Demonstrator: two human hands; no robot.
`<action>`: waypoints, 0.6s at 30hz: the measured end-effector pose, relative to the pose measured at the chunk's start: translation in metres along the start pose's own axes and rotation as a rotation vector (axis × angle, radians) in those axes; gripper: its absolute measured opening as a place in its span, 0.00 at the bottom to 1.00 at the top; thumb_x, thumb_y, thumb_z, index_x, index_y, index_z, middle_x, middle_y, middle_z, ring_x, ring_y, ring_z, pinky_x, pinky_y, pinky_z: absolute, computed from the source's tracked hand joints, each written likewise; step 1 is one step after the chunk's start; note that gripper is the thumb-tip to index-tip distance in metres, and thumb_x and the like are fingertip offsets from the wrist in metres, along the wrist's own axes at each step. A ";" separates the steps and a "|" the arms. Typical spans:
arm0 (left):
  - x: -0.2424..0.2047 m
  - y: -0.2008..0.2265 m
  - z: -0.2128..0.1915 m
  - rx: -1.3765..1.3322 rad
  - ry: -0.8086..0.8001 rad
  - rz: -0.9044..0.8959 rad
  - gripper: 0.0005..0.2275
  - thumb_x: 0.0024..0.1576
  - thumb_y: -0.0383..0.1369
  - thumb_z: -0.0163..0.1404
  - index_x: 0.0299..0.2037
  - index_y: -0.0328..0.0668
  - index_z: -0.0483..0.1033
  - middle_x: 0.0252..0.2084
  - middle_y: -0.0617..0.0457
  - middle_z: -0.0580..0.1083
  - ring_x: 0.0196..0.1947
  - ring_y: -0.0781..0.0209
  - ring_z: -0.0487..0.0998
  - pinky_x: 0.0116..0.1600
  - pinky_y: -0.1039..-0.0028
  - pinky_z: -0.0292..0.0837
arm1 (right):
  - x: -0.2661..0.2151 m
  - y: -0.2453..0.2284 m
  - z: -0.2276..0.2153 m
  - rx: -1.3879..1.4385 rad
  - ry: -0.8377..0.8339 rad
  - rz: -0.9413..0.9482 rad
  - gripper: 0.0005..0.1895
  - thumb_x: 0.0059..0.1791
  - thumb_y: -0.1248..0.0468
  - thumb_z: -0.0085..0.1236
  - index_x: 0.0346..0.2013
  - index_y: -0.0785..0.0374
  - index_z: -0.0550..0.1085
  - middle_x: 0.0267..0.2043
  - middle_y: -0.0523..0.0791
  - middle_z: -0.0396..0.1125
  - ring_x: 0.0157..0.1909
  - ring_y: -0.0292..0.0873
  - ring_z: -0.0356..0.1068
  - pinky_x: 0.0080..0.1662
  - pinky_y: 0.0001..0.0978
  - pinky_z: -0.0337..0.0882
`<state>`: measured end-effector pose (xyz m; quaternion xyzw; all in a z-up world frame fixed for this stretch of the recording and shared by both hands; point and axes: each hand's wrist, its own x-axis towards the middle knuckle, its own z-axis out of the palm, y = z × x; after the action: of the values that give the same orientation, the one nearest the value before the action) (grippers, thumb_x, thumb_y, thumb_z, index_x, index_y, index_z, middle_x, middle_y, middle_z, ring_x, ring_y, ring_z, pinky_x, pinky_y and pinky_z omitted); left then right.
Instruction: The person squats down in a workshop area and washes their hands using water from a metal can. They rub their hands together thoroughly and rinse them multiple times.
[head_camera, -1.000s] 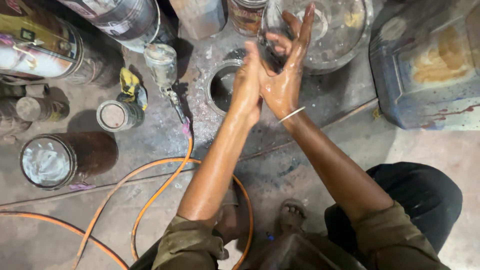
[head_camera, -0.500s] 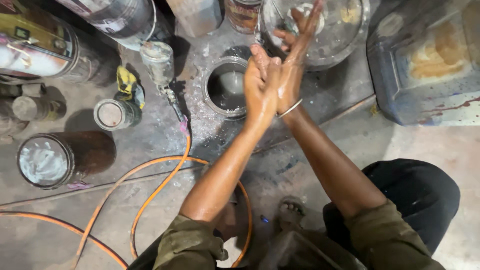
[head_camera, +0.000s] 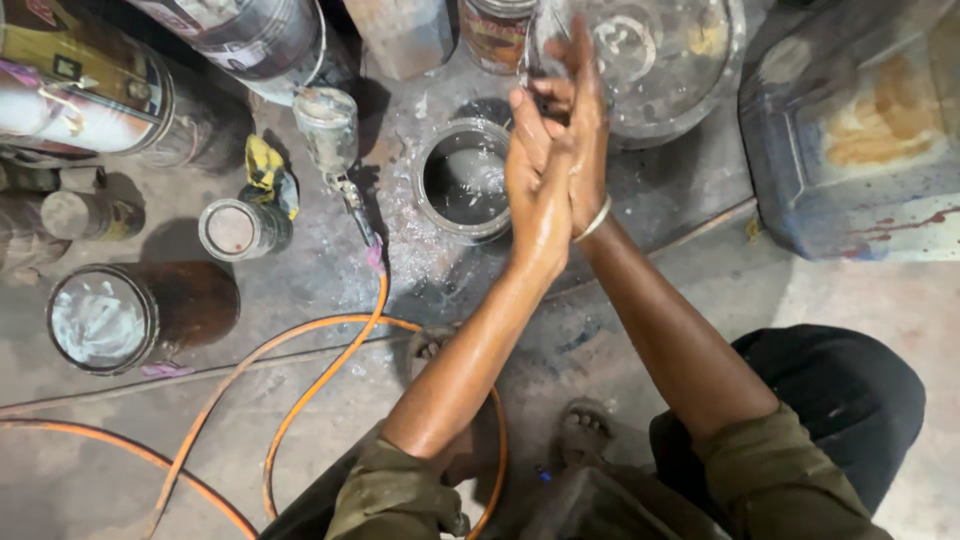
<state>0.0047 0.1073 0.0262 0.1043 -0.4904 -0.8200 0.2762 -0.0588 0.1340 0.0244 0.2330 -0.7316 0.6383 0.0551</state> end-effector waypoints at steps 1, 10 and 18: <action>0.000 -0.011 -0.002 0.000 0.010 -0.017 0.21 0.68 0.42 0.52 0.61 0.32 0.66 0.53 0.50 0.70 0.55 0.64 0.71 0.60 0.74 0.69 | 0.004 0.002 -0.001 -0.047 -0.040 0.000 0.36 0.55 0.55 0.61 0.73 0.57 0.56 0.67 0.51 0.65 0.56 0.44 0.73 0.52 0.34 0.78; 0.036 -0.006 -0.054 -0.118 0.049 -0.573 0.30 0.66 0.53 0.46 0.57 0.25 0.72 0.52 0.42 0.76 0.51 0.56 0.77 0.54 0.67 0.73 | -0.014 -0.023 -0.014 -0.638 -0.365 -0.320 0.14 0.54 0.62 0.54 0.51 0.66 0.77 0.61 0.49 0.67 0.65 0.55 0.66 0.64 0.53 0.64; 0.048 0.015 -0.058 -0.020 -0.303 -0.265 0.34 0.61 0.28 0.49 0.75 0.45 0.42 0.73 0.57 0.54 0.72 0.64 0.58 0.72 0.70 0.58 | 0.002 -0.044 -0.016 -1.006 -0.459 -0.492 0.34 0.57 0.60 0.50 0.77 0.70 0.59 0.81 0.53 0.46 0.80 0.59 0.41 0.72 0.68 0.42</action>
<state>-0.0036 0.0320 0.0152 0.0407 -0.5002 -0.8603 0.0900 -0.0458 0.1455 0.0682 0.4727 -0.8614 0.1159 0.1452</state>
